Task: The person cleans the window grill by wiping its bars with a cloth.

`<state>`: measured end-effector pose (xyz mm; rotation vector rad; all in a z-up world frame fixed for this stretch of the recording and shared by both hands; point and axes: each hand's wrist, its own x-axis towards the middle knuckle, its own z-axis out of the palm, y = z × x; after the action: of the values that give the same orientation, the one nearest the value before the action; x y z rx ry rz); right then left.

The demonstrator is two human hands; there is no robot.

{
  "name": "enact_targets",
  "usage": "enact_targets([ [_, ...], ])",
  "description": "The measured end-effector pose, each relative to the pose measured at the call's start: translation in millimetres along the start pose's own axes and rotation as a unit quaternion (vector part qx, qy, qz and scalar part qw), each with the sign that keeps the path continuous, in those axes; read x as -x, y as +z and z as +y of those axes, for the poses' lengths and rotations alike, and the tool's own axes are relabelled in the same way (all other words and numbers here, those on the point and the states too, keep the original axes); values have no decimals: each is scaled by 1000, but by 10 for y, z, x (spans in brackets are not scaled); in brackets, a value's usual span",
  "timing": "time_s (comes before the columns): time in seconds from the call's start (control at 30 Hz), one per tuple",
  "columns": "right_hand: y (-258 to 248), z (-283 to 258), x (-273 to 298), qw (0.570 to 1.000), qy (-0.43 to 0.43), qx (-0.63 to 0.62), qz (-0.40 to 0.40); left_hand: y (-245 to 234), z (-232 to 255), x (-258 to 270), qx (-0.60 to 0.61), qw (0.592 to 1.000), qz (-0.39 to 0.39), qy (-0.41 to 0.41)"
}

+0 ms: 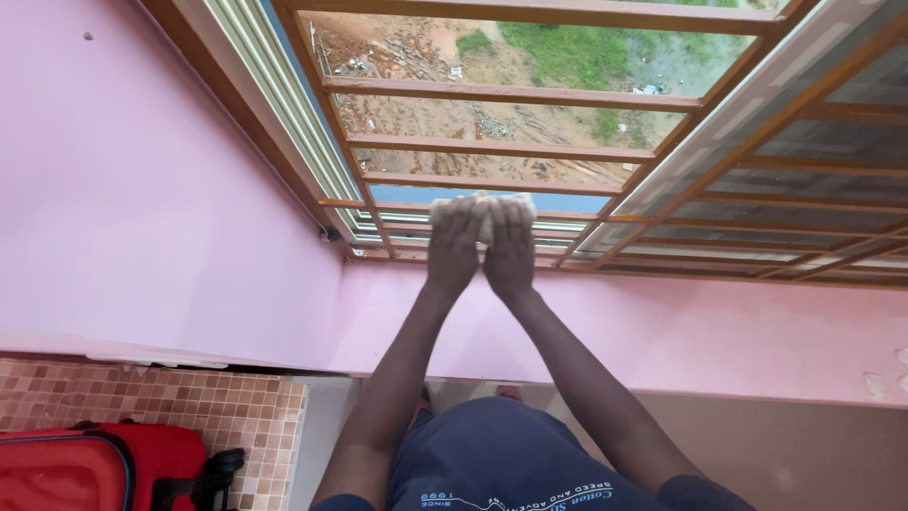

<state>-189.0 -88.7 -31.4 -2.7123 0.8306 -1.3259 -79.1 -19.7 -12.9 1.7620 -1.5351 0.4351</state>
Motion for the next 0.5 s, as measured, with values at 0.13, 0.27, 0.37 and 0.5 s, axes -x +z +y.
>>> enact_targets([
  [0.13, 158, -618, -253, 997, -45, -49, -32, -554, -446, 160, -65, 996, 37, -48],
  [0.27, -224, -863, -562, 965, -27, -220, -140, -941, -395, 125, -26, 992, 11, -121],
  [0.37, -581, -806, -793, 969, -45, -224, -98, -1028, -101, -75, -41, 993, 89, -65],
  [0.5, -738, -398, -865, 997, -71, -40, 12, -580, 74, -512, -64, 990, 128, 5],
])
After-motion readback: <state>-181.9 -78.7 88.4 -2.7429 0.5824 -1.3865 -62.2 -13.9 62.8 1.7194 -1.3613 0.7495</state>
